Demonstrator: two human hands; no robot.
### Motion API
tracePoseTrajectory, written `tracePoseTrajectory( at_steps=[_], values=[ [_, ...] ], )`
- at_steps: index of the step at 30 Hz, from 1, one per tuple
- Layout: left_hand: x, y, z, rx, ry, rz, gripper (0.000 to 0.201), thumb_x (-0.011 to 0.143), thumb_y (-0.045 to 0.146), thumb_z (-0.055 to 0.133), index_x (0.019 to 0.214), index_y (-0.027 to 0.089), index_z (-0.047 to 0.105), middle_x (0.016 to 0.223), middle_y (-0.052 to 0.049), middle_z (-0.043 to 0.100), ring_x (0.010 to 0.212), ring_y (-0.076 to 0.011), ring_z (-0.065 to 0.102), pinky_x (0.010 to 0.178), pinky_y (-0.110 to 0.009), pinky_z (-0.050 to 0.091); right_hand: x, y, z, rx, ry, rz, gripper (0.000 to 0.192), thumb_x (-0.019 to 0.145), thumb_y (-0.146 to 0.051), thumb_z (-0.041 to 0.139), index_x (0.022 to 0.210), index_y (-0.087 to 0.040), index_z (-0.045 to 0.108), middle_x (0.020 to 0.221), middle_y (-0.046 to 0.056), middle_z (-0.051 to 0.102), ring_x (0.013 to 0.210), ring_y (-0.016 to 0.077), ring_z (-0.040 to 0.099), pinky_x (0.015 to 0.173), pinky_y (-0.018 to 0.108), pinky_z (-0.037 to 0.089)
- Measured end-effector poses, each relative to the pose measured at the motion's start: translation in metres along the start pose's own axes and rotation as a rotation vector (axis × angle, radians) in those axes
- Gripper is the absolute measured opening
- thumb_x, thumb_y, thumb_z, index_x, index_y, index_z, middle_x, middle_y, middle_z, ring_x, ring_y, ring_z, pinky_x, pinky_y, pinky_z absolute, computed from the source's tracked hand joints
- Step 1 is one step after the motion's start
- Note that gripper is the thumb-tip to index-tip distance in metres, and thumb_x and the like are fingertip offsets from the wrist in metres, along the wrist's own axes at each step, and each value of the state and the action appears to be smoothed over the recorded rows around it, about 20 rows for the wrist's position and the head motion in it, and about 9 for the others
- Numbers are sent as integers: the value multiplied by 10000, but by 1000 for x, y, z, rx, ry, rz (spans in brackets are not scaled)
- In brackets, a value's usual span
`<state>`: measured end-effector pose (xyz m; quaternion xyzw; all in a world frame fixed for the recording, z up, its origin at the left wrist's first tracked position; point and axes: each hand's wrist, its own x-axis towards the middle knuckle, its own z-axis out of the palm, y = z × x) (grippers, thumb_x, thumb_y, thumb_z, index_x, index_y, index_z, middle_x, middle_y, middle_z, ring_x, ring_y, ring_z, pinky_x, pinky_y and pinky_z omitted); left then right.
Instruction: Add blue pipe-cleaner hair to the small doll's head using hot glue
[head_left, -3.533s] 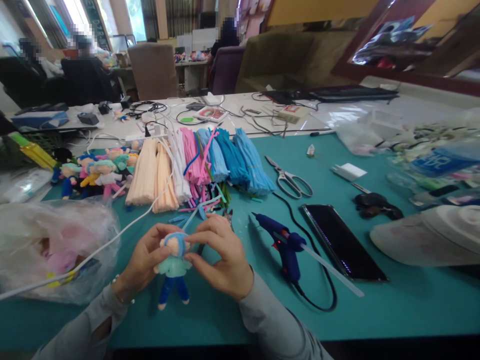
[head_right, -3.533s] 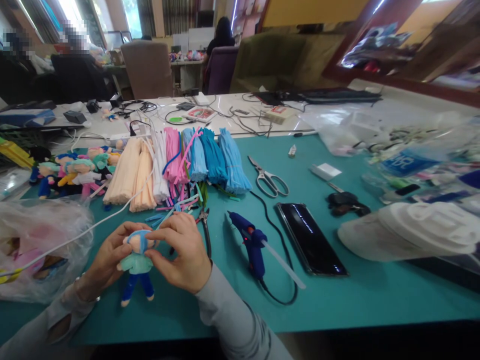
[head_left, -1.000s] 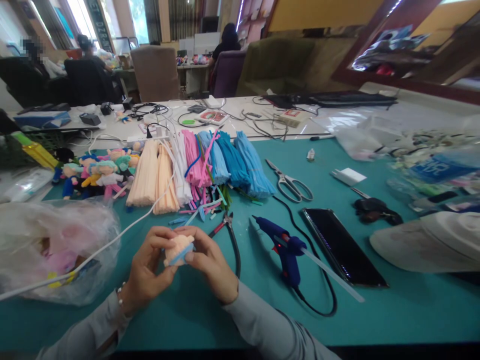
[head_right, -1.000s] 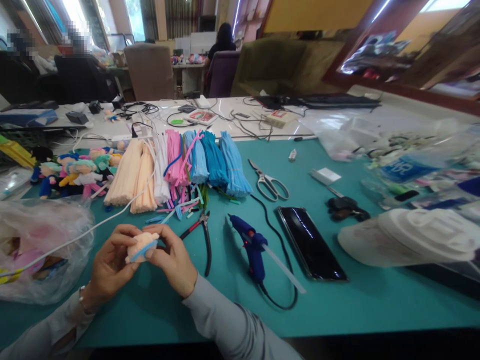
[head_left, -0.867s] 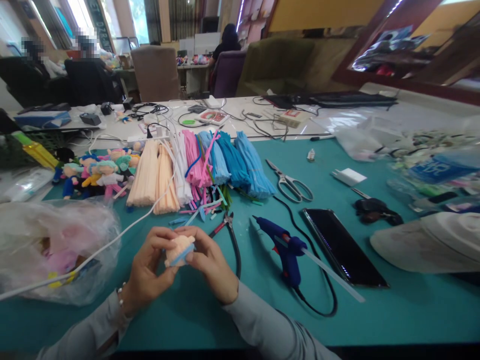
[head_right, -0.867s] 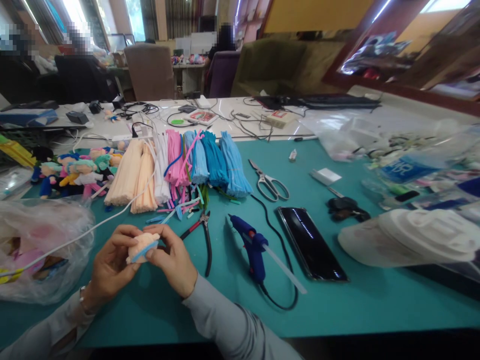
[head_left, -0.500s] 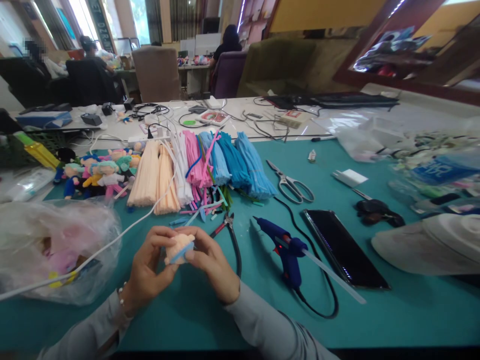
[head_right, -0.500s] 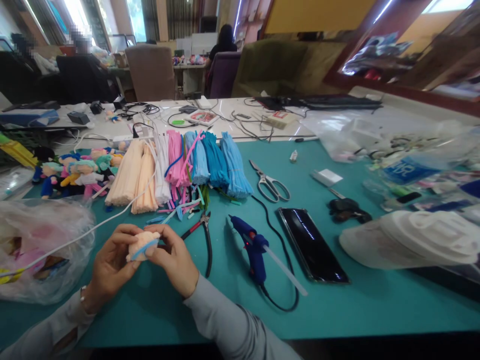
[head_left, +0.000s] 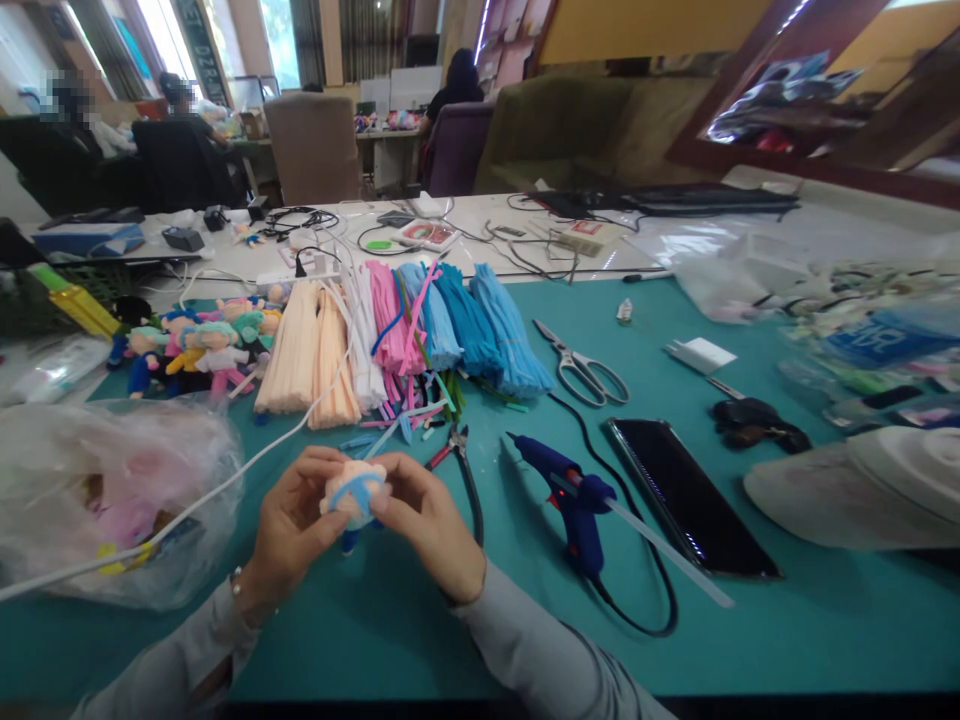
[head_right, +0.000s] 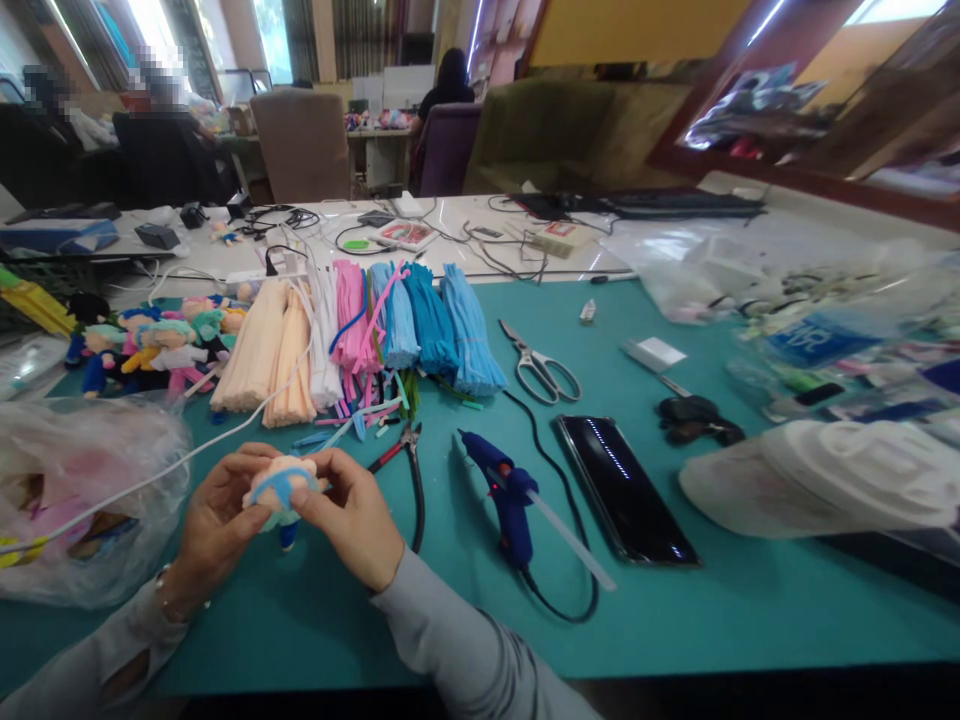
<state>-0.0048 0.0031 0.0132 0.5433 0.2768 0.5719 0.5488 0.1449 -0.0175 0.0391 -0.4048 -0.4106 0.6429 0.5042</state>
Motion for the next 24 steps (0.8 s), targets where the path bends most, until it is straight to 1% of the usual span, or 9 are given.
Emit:
tracePoseTrajectory(
  at_steps=[4,9,12,15,18,20,24],
  values=[
    [0,-1,-2,3,20,-56,229,653,252,732,863,197,657,919,-50,600,823,-197,627,668,-290,518,0,0,0,-7,13,2,451,576,-523,777,770,-189,545,677,-51,515,577,91,419,561,227,339],
    [2,0,-5,-65,28,-216,259,630,252,743,868,193,659,940,-52,621,865,-208,614,722,-301,505,0,-5,-1,5,-9,-3,387,642,-496,735,825,-193,578,720,-25,566,685,138,511,651,264,397],
    [3,2,-2,-125,27,-279,275,641,284,732,893,197,666,934,-56,641,879,-218,610,725,-308,501,0,-4,-1,-36,14,-15,346,655,-447,732,844,-197,586,747,-19,577,682,138,511,635,262,396],
    [4,4,2,-169,21,-269,264,646,310,727,885,208,679,946,-48,637,890,-210,609,743,-298,492,1,-2,-1,-106,55,-33,297,660,-380,722,842,-193,581,741,-25,552,646,120,476,590,246,367],
    [4,4,5,-156,24,-283,258,642,324,730,862,201,677,987,-53,606,885,-216,609,750,-317,494,0,-1,0,-145,67,-33,278,656,-345,713,835,-188,571,724,-31,525,627,112,448,577,241,350],
    [3,3,4,-129,39,-292,251,644,326,731,848,196,667,1009,-55,581,875,-217,609,739,-324,498,0,-3,0,-149,54,-24,288,665,-358,708,845,-184,565,725,-29,523,629,114,446,579,243,351],
    [1,0,2,-64,31,-257,256,643,332,736,837,186,654,1012,-61,561,868,-210,599,725,-307,494,-1,-3,1,-140,34,-18,307,702,-420,680,857,-185,557,719,-27,520,639,122,460,587,250,357]
  ],
)
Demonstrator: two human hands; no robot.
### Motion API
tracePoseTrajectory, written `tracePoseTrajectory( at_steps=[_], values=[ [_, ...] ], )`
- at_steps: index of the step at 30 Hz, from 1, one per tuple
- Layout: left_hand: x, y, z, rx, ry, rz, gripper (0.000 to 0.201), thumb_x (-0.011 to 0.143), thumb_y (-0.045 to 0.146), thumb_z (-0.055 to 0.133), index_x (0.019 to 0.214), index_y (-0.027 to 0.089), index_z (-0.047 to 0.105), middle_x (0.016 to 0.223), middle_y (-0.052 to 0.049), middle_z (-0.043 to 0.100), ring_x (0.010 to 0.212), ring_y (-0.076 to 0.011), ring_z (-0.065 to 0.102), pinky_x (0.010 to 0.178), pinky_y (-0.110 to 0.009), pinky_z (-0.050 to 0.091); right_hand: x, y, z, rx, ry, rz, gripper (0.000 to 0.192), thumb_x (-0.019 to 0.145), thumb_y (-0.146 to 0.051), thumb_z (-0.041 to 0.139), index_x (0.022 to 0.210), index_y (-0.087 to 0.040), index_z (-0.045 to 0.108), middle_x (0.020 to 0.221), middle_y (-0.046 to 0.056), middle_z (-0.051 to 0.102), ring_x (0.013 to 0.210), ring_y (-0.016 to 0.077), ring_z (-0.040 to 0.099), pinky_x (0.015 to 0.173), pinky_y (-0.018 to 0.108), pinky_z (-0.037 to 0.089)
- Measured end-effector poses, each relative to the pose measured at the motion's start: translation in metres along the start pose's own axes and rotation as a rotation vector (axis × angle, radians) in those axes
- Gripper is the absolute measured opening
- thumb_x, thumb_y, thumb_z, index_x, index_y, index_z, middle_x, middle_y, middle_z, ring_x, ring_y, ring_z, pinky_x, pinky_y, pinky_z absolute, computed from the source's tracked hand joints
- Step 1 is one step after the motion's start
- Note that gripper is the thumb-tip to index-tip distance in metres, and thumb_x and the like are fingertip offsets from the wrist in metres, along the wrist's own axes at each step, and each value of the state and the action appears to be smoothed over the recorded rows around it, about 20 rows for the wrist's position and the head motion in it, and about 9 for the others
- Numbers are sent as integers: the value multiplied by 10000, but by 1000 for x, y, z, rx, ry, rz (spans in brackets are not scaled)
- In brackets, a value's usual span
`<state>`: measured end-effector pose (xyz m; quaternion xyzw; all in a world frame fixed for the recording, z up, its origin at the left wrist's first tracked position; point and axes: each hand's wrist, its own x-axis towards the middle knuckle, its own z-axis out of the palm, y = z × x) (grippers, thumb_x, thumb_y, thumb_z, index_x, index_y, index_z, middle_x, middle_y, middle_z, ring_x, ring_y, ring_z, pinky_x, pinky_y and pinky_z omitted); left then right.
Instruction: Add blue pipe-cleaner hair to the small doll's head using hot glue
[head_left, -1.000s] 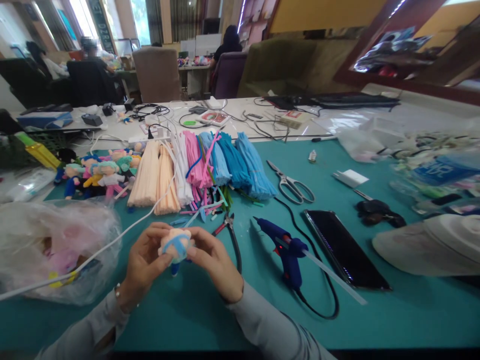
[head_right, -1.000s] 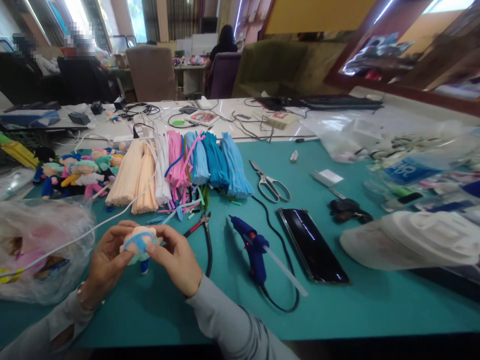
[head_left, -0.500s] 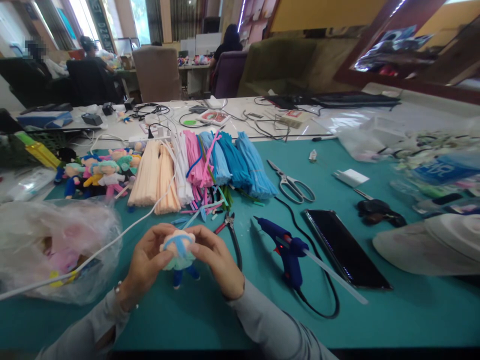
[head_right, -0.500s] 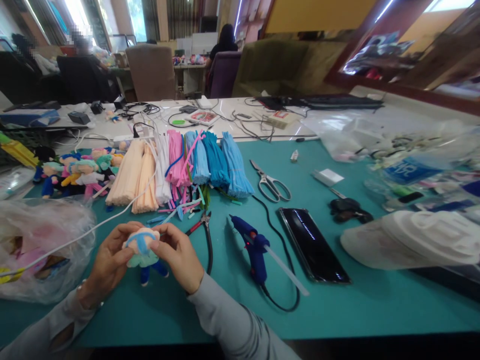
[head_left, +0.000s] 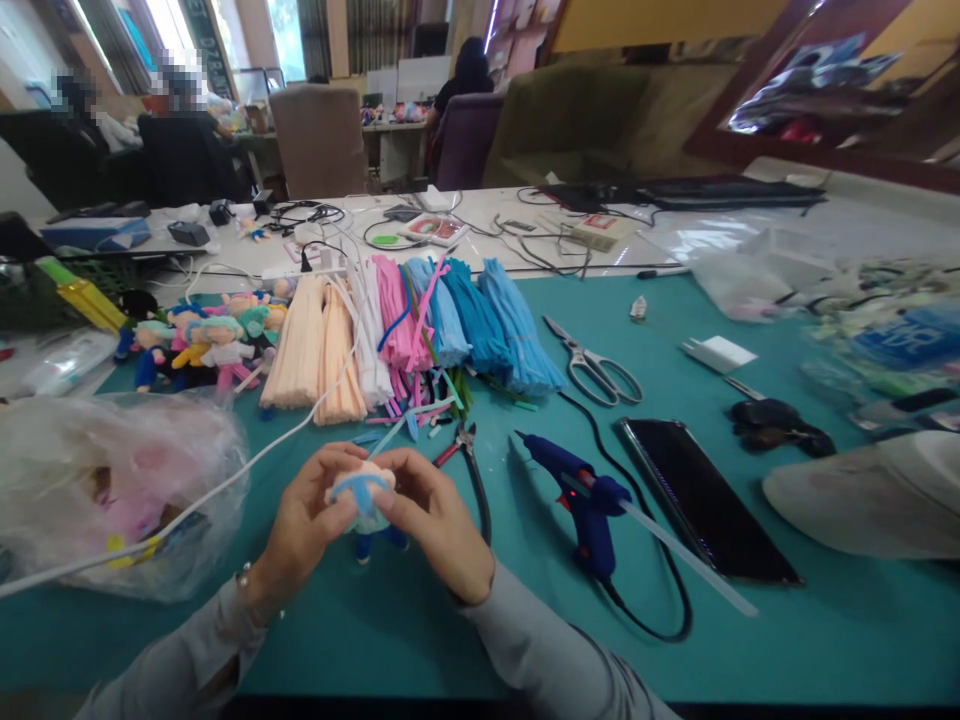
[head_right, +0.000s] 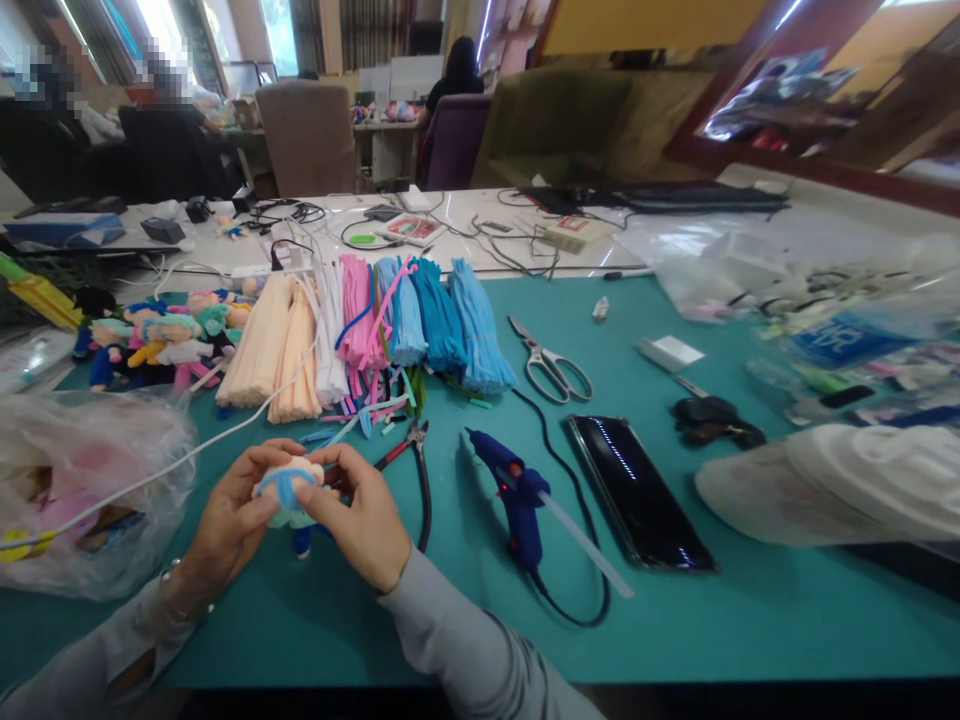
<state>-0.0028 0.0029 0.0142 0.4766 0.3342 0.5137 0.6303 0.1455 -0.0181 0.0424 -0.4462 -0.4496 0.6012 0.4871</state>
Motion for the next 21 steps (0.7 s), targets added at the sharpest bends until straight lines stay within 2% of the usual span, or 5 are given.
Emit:
tracePoseTrajectory(
  at_steps=[12,21],
  values=[
    [-2,-2,-2,37,-30,8,234,645,300,730,829,180,647,935,-51,553,828,-202,584,701,-296,480,1,1,2,-95,11,-63,270,686,-404,683,775,-202,527,728,-17,515,676,139,464,561,247,343],
    [-3,-1,-1,31,-57,29,229,648,276,733,842,187,651,928,-44,548,811,-183,577,670,-266,469,0,3,1,-73,-7,-93,207,715,-368,619,788,-202,520,767,-8,526,721,155,492,637,277,377]
  ],
)
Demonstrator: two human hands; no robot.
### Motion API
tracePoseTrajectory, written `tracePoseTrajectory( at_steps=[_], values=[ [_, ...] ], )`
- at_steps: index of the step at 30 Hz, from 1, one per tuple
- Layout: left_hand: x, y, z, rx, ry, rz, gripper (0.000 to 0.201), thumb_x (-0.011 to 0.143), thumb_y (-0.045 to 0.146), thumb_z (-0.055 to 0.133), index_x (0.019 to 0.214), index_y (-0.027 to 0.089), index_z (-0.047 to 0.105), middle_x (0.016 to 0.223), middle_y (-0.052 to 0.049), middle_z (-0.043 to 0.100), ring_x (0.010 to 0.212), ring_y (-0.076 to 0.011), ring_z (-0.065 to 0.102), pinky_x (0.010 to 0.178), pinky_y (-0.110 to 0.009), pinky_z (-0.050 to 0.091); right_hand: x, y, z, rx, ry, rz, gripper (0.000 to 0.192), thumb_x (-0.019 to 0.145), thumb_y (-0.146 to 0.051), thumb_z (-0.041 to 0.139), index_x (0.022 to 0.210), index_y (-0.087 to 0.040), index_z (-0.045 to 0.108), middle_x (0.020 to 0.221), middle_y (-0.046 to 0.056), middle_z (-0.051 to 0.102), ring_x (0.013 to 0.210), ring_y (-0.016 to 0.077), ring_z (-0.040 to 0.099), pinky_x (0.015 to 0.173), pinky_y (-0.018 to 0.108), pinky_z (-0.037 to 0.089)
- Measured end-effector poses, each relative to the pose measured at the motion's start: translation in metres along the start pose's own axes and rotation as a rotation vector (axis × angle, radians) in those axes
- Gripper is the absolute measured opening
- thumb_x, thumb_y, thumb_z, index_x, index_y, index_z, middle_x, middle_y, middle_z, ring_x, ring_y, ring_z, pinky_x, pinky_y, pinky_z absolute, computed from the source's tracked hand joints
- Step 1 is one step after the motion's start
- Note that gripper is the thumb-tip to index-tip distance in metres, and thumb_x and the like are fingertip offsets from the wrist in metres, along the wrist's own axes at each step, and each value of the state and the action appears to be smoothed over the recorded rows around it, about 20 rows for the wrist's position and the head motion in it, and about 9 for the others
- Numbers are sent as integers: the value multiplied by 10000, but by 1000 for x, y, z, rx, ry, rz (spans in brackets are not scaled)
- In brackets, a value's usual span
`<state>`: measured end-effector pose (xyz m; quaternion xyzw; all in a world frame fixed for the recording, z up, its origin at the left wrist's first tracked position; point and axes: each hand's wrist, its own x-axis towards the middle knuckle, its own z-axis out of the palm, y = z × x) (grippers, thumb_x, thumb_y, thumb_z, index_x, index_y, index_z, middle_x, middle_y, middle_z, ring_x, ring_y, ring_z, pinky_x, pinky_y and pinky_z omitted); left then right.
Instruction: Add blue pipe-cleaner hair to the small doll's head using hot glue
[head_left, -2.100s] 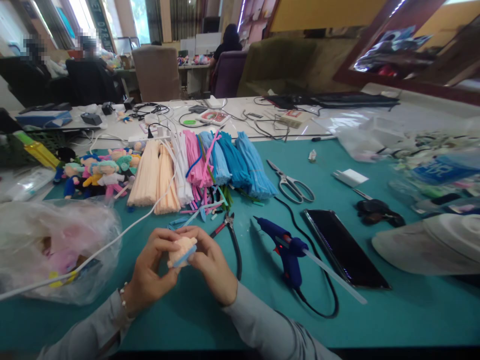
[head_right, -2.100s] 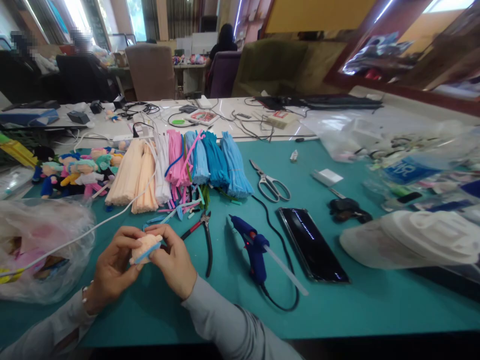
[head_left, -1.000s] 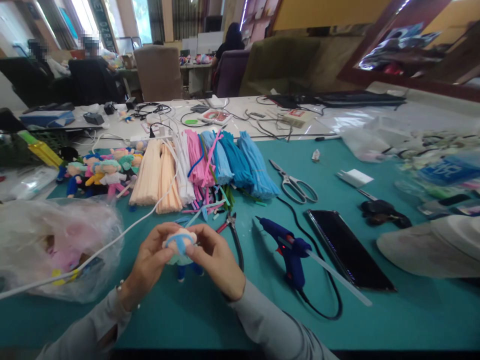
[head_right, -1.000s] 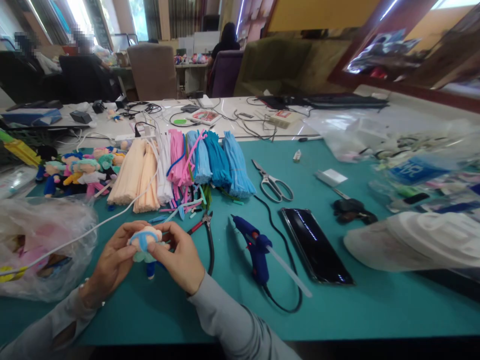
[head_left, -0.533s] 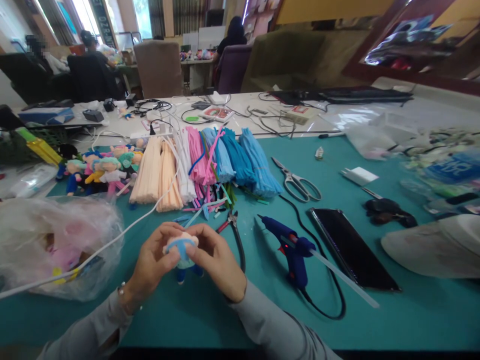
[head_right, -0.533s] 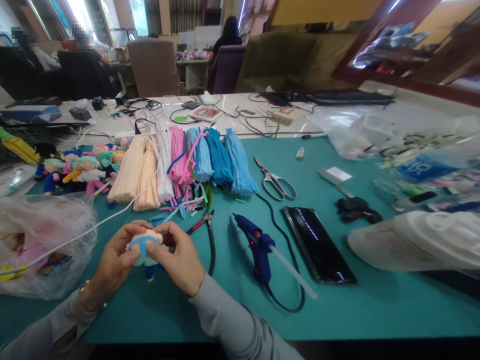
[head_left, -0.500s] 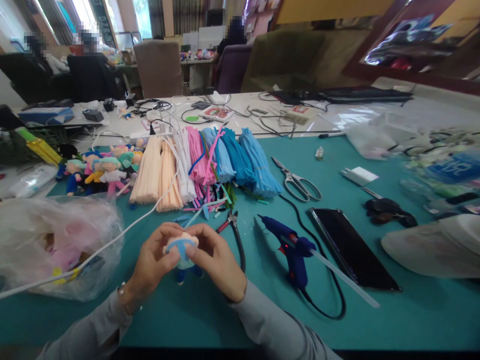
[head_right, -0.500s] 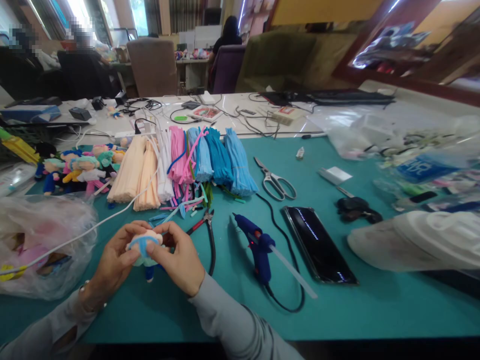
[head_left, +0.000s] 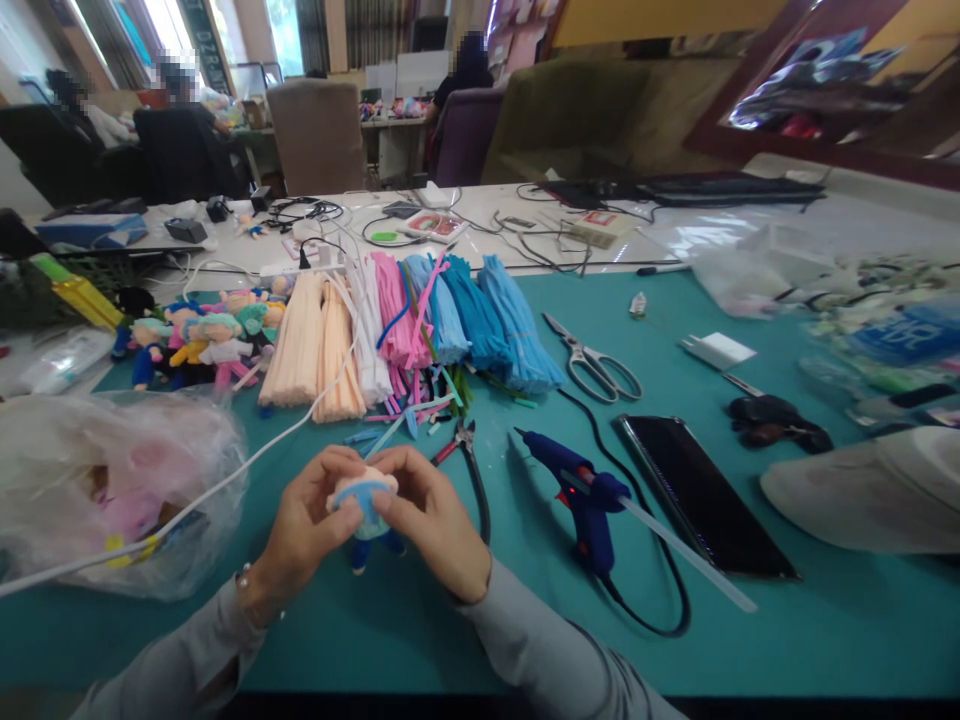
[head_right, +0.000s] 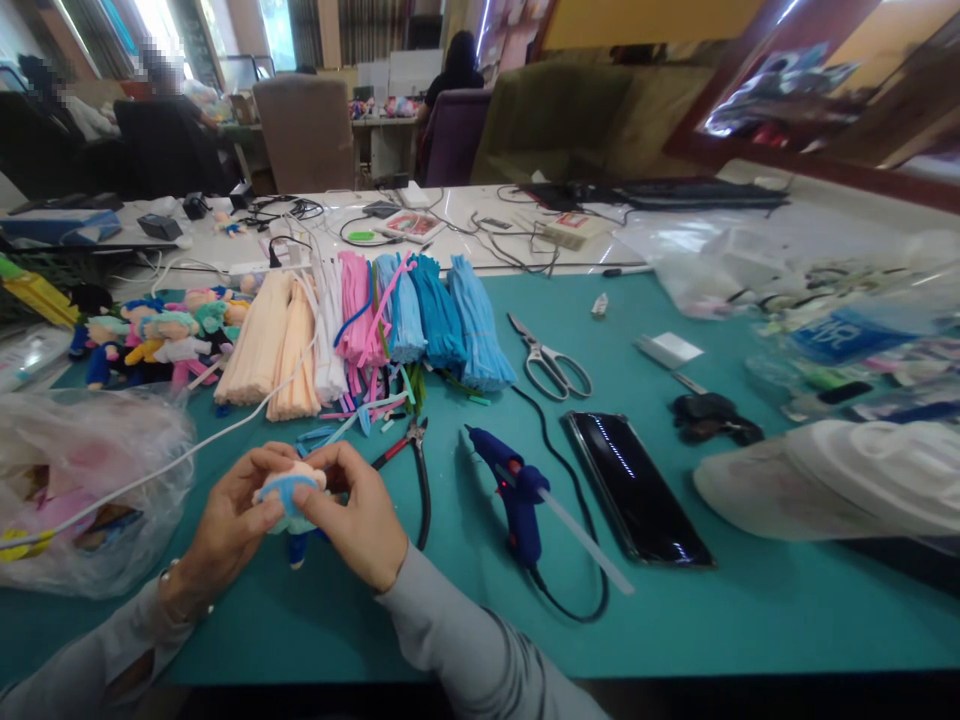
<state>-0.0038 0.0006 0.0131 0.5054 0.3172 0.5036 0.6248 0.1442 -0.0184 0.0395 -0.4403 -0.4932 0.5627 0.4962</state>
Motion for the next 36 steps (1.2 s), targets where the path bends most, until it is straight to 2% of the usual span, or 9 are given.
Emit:
tracePoseTrajectory(
  at_steps=[5,8,12,19,25,31,36],
  values=[
    [0,0,1,17,4,11,239,629,290,749,818,182,651,895,-40,555,769,-170,574,641,-262,469,0,-2,1,-110,48,-33,225,697,-371,650,752,-201,513,787,-2,548,685,139,479,576,251,343],
    [2,1,1,14,12,-6,241,624,307,751,803,179,653,868,-34,565,746,-160,566,627,-254,464,-1,-3,-2,-59,13,-23,240,744,-416,616,803,-197,538,769,-1,549,698,149,492,591,256,363],
    [5,4,3,-24,88,-79,284,571,331,783,773,177,655,817,-19,590,722,-153,566,611,-243,462,-2,-4,-5,-11,-20,-3,274,811,-454,541,881,-190,562,759,3,556,688,151,500,616,271,385],
    [6,7,7,-123,127,-182,327,530,330,807,765,163,654,779,-21,648,714,-155,609,636,-251,482,-1,-6,1,-144,66,10,232,693,-319,668,846,-196,544,765,-2,543,686,143,487,546,237,341],
    [6,11,9,-194,170,-357,361,552,364,795,785,151,621,694,-12,669,518,-98,550,434,-185,405,-1,-4,-3,-51,18,21,237,783,-371,583,932,-188,570,653,-33,477,600,122,423,545,245,339],
    [7,13,10,-199,192,-401,400,503,380,813,746,141,605,620,7,642,472,-82,522,421,-176,393,0,-1,-1,-106,41,19,227,713,-306,656,875,-181,558,688,-27,513,636,124,466,581,246,377],
    [7,13,10,-174,197,-413,363,531,368,797,730,142,596,616,9,635,485,-90,535,450,-187,418,1,2,-2,-132,45,8,209,739,-334,650,860,-185,567,655,-35,506,607,116,463,556,234,378]
  ],
)
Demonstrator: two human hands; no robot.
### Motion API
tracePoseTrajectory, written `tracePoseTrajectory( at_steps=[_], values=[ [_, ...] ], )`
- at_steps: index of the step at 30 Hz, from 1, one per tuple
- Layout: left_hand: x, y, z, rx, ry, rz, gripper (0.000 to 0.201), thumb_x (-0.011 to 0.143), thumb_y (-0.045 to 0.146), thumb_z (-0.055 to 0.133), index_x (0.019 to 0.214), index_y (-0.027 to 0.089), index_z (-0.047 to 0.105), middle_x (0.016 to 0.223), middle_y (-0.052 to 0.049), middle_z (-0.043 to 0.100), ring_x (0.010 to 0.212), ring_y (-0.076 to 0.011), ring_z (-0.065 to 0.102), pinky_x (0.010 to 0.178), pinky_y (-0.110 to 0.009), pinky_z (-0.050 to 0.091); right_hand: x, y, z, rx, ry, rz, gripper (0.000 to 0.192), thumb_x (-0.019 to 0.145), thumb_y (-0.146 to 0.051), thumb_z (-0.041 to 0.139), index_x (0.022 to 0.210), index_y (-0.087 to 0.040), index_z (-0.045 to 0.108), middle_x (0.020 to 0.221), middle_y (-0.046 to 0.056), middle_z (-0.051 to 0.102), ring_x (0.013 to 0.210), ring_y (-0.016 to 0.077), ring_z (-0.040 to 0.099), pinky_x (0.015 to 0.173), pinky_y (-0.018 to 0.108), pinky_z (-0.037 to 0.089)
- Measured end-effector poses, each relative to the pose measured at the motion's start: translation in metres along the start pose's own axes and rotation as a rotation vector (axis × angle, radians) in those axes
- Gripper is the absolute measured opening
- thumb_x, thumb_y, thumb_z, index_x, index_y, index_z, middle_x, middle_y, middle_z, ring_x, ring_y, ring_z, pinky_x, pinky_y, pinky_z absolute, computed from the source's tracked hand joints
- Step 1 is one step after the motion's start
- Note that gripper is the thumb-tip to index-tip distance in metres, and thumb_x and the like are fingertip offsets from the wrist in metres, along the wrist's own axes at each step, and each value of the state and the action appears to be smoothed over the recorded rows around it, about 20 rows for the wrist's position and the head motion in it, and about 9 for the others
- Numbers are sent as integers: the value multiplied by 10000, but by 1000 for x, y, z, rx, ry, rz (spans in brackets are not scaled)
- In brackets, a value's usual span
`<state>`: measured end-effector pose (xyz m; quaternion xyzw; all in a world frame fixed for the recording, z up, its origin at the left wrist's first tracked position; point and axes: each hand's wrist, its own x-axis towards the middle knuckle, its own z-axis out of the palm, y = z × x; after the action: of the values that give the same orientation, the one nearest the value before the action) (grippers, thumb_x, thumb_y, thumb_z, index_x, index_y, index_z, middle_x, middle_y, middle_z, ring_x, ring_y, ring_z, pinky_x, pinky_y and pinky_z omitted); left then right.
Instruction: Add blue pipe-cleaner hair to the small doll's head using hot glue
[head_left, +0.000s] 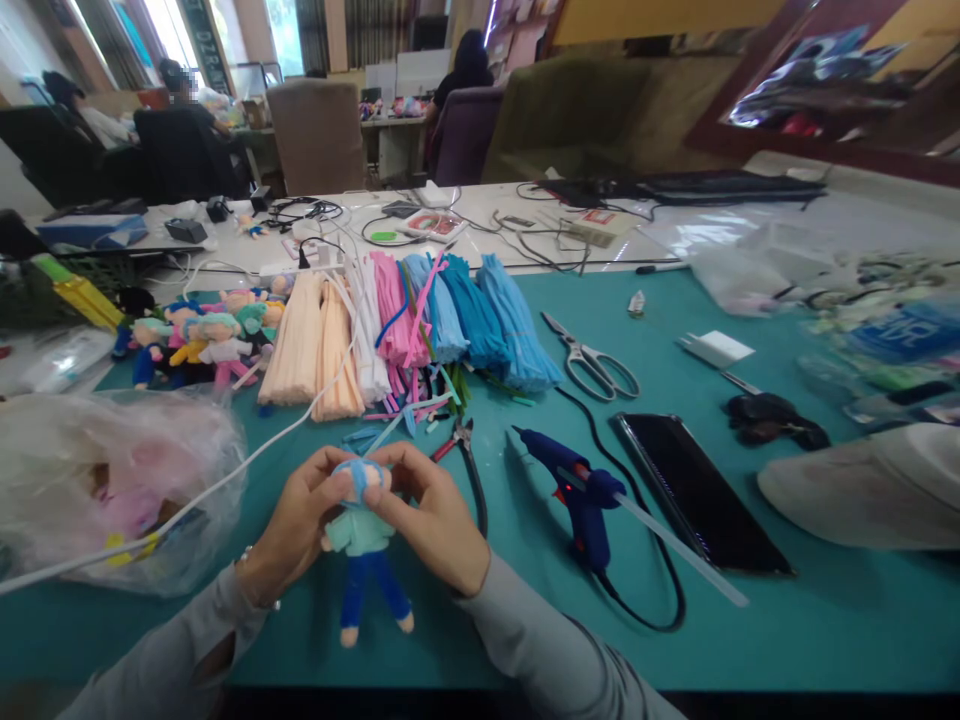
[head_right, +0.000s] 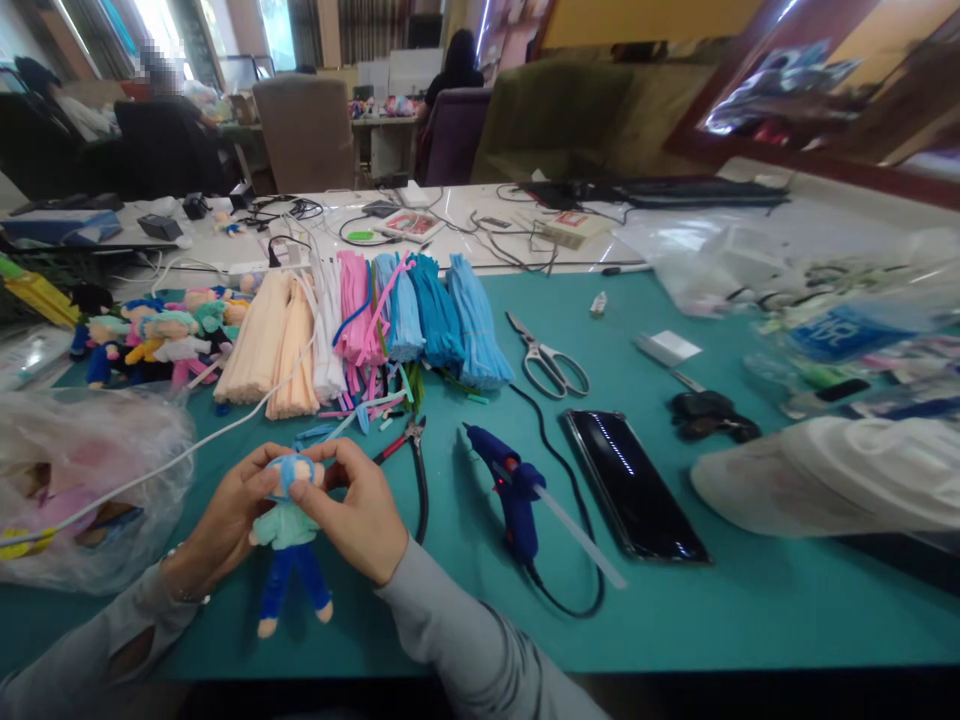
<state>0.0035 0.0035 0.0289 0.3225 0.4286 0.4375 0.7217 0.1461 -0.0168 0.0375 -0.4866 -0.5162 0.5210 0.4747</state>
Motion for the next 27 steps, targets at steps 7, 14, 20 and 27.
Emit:
tracePoseTrajectory(
  at_steps=[7,14,20,27],
  values=[
    [1,0,0,29,-1,-21,372,530,391,793,706,145,577,581,14,619,471,-93,527,440,-189,409,1,0,-1,-84,16,-96,177,721,-256,647,873,-195,580,730,-18,539,630,120,489,559,232,397],
    [1,-1,-1,9,-11,-45,370,546,400,787,684,150,551,570,32,601,460,-82,516,434,-181,394,0,3,0,-244,66,-254,126,737,-246,643,838,-188,592,773,5,563,656,130,513,602,253,417],
    [1,0,-3,68,6,-40,336,594,411,743,684,156,543,541,51,548,451,-72,471,429,-178,380,0,-2,-5,-71,-49,-100,164,825,-318,555,893,-179,609,694,-8,561,620,126,519,560,239,436],
    [2,1,-2,165,29,-49,315,605,397,708,612,167,492,493,60,513,413,-65,431,405,-182,342,1,-4,-7,-225,-65,-115,161,742,-229,635,894,-175,621,702,-9,590,591,118,538,534,227,437]
  ],
)
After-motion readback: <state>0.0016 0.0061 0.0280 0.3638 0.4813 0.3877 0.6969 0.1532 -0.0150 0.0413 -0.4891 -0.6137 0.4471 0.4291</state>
